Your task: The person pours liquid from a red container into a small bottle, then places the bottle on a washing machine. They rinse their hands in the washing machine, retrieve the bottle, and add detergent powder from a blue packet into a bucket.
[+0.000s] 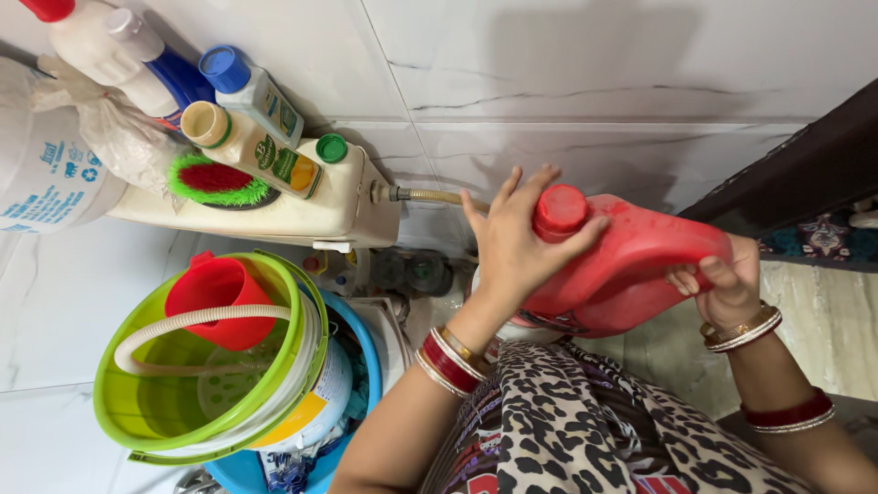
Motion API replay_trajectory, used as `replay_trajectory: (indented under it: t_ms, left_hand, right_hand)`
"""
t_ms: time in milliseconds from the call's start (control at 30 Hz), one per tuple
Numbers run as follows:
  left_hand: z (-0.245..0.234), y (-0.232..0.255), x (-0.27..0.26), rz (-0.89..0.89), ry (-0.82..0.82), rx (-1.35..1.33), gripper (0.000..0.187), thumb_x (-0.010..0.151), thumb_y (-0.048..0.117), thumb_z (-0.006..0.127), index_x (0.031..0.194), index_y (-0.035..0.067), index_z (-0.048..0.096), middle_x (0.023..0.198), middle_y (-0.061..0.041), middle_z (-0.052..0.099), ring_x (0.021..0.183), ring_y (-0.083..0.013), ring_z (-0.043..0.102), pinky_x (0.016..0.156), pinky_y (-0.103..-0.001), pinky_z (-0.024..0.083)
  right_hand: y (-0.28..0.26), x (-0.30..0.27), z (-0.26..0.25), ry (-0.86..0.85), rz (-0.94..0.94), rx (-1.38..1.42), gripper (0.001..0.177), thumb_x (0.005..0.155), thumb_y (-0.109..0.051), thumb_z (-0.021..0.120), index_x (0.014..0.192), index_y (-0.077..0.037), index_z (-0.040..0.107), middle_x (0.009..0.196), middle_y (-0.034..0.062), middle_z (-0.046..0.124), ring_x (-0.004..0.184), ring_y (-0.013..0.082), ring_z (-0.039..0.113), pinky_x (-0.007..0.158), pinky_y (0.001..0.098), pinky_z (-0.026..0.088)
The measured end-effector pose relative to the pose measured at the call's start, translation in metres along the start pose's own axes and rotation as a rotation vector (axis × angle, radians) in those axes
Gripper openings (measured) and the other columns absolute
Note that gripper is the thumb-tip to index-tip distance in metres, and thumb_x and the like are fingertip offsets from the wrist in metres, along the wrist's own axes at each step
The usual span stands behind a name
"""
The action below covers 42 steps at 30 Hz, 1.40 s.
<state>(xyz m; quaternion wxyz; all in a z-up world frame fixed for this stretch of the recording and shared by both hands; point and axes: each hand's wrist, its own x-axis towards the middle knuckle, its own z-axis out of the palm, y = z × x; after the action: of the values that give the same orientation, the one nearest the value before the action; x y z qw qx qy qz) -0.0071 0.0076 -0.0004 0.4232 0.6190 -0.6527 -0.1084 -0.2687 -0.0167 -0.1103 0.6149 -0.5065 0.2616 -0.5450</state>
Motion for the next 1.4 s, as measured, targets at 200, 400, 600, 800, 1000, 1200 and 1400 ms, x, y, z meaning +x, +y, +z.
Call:
replay_trajectory:
  t_ms: [200, 400, 600, 800, 1000, 1200, 1400]
  left_hand:
    - [0.01, 0.009, 0.001, -0.088, 0.048, 0.099, 0.067, 0.072, 0.053, 0.067, 0.118, 0.005, 0.059, 0.116, -0.009, 0.064, 0.124, -0.0318, 0.049, 0.102, -0.074, 0.002]
    - [-0.001, -0.002, 0.009, 0.107, -0.031, 0.029, 0.07, 0.075, 0.05, 0.064, 0.128, 0.005, 0.054, 0.123, -0.009, 0.062, 0.131, -0.0281, 0.045, 0.105, -0.074, -0.005]
    - [-0.014, -0.022, 0.036, 0.255, -0.407, -0.079, 0.071, 0.073, 0.049, 0.066, 0.131, 0.012, 0.051, 0.13, -0.009, 0.055, 0.136, -0.0283, 0.034, 0.103, -0.071, -0.013]
    - [-0.01, -0.031, 0.034, 0.28, -0.496, -0.161, 0.084, 0.077, 0.055, 0.064, 0.143, 0.013, 0.034, 0.153, -0.005, 0.031, 0.145, -0.0282, 0.02, 0.108, -0.066, -0.012]
    - [0.001, -0.08, -0.003, 0.178, -0.329, -0.002, 0.096, 0.084, 0.061, 0.05, 0.149, 0.008, 0.004, 0.157, -0.012, 0.007, 0.146, -0.0295, 0.004, 0.11, -0.06, -0.008]
    - [-0.032, -0.139, -0.077, -0.493, -0.217, -1.117, 0.07, 0.093, 0.051, 0.015, 0.148, 0.008, 0.013, 0.155, -0.009, 0.015, 0.144, -0.023, 0.011, 0.111, -0.04, 0.005]
    - [-0.08, -0.157, -0.14, -0.584, -0.077, -1.4, 0.059, 0.097, 0.039, 0.03, 0.14, -0.003, 0.031, 0.143, -0.017, 0.04, 0.131, -0.0267, 0.041, 0.109, -0.039, 0.027]
  right_hand:
    - [-0.001, -0.002, 0.006, 0.008, -0.038, -0.033, 0.039, 0.087, -0.033, 0.065, 0.072, -0.001, 0.049, 0.052, 0.0064, 0.047, 0.043, 0.0121, 0.042, 0.049, 0.027, 0.035]
    - [-0.004, 0.0, 0.003, -0.064, -0.025, -0.001, 0.04, 0.088, -0.033, 0.064, 0.072, 0.001, 0.051, 0.053, 0.0064, 0.048, 0.046, 0.0123, 0.044, 0.051, 0.0271, 0.036]
    - [-0.003, 0.003, -0.006, -0.091, 0.009, 0.013, 0.037, 0.087, -0.031, 0.065, 0.072, 0.001, 0.052, 0.059, 0.0078, 0.05, 0.051, 0.0135, 0.044, 0.049, 0.0284, 0.037]
    - [-0.01, 0.005, -0.011, -0.172, 0.049, -0.008, 0.034, 0.088, -0.029, 0.066, 0.075, 0.0, 0.053, 0.056, 0.0082, 0.052, 0.055, 0.0165, 0.049, 0.055, 0.031, 0.041]
    - [-0.03, 0.014, -0.01, -0.157, 0.183, -0.273, 0.025, 0.084, -0.02, 0.064, 0.077, 0.003, 0.054, 0.06, 0.0087, 0.051, 0.053, 0.0166, 0.048, 0.052, 0.0307, 0.041]
    - [-0.041, 0.006, 0.03, -0.026, 0.1, -0.177, 0.017, 0.089, -0.007, 0.065, 0.082, 0.006, 0.056, 0.061, 0.0066, 0.052, 0.05, 0.0112, 0.045, 0.052, 0.0247, 0.038]
    - [-0.062, 0.004, 0.123, 0.017, 0.088, -0.555, 0.017, 0.085, -0.005, 0.073, 0.085, 0.007, 0.062, 0.064, 0.0052, 0.055, 0.052, 0.0074, 0.047, 0.051, 0.0218, 0.037]
